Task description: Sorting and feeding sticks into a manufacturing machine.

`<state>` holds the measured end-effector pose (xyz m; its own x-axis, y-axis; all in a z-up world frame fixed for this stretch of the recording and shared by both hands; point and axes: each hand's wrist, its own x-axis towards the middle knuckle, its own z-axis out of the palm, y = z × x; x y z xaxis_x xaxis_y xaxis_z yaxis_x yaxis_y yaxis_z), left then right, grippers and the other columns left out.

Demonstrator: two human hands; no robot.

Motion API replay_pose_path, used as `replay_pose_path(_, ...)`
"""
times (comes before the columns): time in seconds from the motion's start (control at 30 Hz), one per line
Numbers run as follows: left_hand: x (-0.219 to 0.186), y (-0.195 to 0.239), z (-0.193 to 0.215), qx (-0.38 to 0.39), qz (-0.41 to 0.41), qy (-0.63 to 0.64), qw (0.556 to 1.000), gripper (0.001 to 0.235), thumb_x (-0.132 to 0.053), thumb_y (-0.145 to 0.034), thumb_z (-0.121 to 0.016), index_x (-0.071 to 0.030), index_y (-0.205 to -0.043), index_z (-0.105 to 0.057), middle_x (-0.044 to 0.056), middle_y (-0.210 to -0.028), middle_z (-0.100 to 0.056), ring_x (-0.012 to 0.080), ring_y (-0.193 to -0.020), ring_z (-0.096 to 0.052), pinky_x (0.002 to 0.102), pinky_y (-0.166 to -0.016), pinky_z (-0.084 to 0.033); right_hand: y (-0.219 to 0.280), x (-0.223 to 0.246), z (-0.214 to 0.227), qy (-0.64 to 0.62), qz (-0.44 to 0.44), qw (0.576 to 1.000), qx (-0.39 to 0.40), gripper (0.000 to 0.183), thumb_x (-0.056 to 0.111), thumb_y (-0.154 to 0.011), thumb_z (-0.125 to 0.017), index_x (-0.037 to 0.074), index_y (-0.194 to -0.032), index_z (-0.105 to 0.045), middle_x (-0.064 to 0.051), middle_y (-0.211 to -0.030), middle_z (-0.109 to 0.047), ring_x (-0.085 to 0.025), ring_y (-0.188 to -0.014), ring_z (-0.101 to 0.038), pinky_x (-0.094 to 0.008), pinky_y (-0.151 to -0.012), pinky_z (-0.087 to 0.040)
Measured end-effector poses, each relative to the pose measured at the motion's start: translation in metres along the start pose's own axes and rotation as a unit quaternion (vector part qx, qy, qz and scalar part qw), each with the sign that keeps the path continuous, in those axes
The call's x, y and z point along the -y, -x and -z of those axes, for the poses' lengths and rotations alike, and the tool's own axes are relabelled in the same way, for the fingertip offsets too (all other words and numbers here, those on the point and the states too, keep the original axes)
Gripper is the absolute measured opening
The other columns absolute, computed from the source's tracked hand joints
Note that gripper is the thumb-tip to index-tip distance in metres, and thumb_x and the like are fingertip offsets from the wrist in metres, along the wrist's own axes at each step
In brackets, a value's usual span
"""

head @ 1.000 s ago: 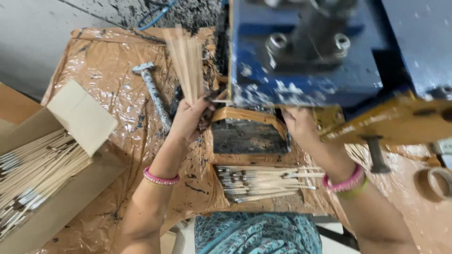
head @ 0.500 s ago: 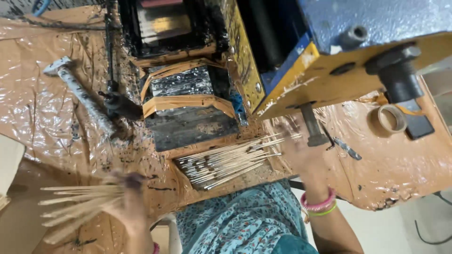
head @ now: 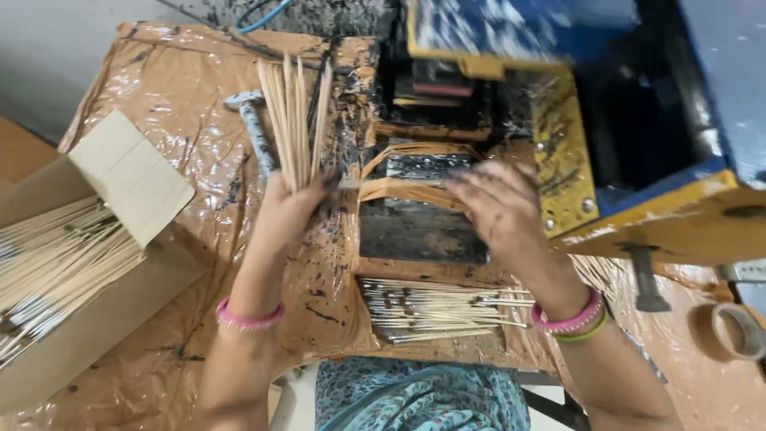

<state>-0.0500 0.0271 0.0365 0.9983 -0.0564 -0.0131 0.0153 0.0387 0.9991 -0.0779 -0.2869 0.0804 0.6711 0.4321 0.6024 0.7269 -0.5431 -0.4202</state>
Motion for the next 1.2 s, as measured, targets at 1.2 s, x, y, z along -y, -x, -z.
replay_pose_path(1.2,0.053,0.089,-0.039,0.197,-0.131,-0.210,0.949,0.010,0.002,-0.077,-0.072,-0.001,-0.077,-0.062,0.007,-0.067,-0.062,0.0120,-0.062,-0.058,0.028,-0.057,-0.046,0.122,0.022,0.009,-0.366,-0.287,0.885,-0.020,0.041,-0.005,-0.089,-0.069,0.003,-0.129,-0.067,-0.005,-0.095,-0.076,-0.010,-0.078,-0.067,-0.024,-0.067,-0.056)
